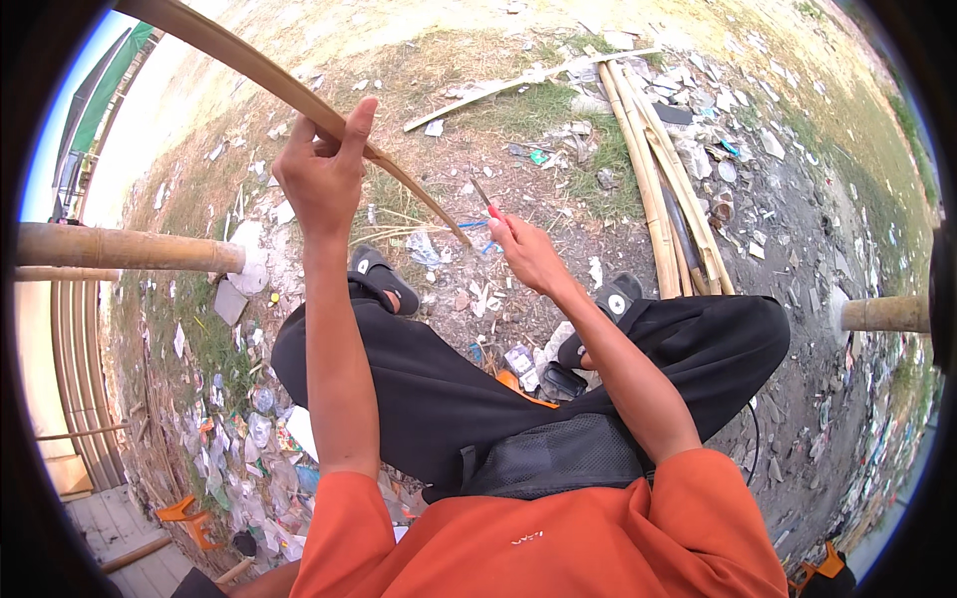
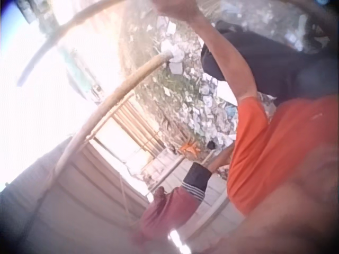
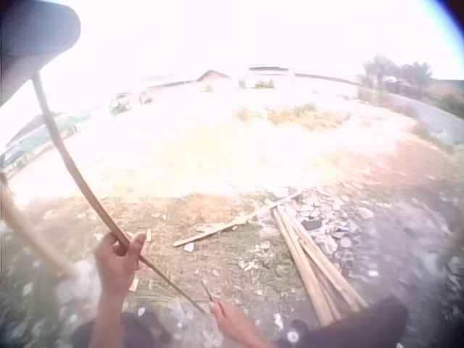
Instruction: The person sits cross-legged on the ground and uses a red utility knife to shave and sharpen the end of a long bamboo stick. They rotate the stick and scrape the surface to create a pointed tip.
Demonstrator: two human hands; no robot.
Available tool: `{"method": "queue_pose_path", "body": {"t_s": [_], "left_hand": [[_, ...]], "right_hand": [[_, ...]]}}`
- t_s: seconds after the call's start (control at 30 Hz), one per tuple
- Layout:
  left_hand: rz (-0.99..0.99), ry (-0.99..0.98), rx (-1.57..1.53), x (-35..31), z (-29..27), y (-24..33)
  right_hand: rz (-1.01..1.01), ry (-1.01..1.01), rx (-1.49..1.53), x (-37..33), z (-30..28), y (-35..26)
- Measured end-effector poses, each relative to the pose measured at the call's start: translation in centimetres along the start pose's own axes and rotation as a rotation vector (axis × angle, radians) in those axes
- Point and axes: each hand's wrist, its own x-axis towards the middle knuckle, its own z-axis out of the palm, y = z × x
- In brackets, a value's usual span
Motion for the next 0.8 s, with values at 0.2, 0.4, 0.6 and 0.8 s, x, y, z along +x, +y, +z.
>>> {"method": "queue_pose_path", "body": {"t_s": [0.2, 0.4, 0.6, 0.8], "left_hand": [[-0.003, -0.067, 0.002, 0.0, 0.5, 0.6], [-0.040, -0.183, -0.026, 0.2, -0.6, 0.5], [0.002, -0.219, -0.069, 0.0, -1.2, -0.3], [0.006, -0.292, -0.191, 0.8, -0.5, 0.1]], "right_hand": [[0.461, -0.281, -0.393, 1.2, 3.5, 12.6], [0.448, -0.635, -0.630, 0.1, 4.1, 17.9], [0.730, -0.005, -0.437, 3.9, -8.5, 20.7], [1.059, 0.077, -0.605, 4.2, -20.4, 26.9]]}}
